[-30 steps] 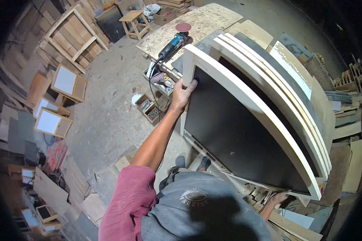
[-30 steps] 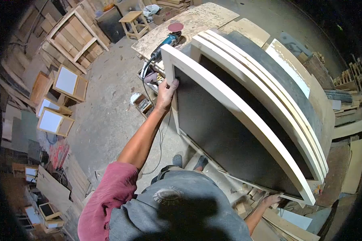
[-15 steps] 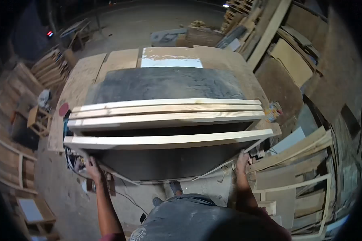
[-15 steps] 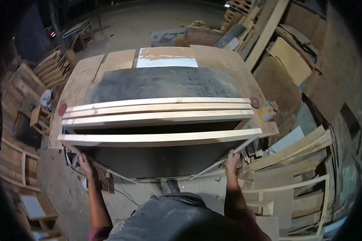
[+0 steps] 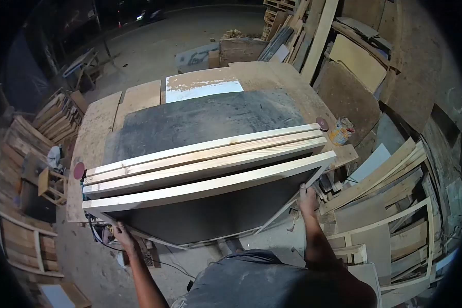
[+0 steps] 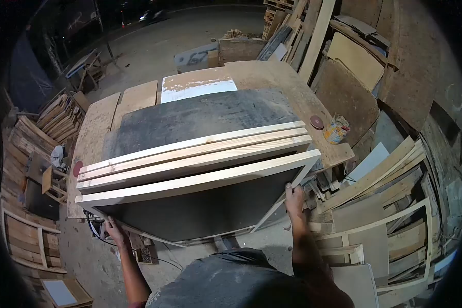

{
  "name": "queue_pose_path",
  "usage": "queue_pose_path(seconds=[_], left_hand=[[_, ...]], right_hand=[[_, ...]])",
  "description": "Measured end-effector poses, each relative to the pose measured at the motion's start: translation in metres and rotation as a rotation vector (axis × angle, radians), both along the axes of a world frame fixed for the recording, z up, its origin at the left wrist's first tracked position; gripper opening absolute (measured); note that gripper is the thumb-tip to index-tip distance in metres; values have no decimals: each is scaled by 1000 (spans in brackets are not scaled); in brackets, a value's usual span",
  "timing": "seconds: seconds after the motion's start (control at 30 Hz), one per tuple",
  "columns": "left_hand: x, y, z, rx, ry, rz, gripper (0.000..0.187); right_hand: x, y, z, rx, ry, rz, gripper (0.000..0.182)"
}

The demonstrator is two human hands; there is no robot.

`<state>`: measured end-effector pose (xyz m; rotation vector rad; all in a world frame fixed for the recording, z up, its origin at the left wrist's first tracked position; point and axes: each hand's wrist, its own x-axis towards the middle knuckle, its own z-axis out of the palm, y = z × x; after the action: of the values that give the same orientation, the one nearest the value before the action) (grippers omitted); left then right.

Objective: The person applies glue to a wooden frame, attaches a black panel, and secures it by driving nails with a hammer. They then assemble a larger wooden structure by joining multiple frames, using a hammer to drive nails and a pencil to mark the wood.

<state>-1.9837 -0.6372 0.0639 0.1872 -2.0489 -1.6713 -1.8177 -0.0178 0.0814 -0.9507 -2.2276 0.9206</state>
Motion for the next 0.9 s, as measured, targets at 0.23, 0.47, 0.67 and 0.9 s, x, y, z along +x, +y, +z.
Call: queue_pose_path(seconds=[0.23,0.47,0.67,0.9], left_hand=[[0,-2,7,215,13,-52,38],[-2,2,5,-184,-23,126,37],[30,12,26,-425,187,351,46],[127,12,-74,-486,-214,119,27]], right_hand=[[-6,-14,20,75,44,12,44],[2,4,20,74,-76,98,44],[16,75,-90,-353,364,-9,48],[84,94,-269,-201,-755,329,38]])
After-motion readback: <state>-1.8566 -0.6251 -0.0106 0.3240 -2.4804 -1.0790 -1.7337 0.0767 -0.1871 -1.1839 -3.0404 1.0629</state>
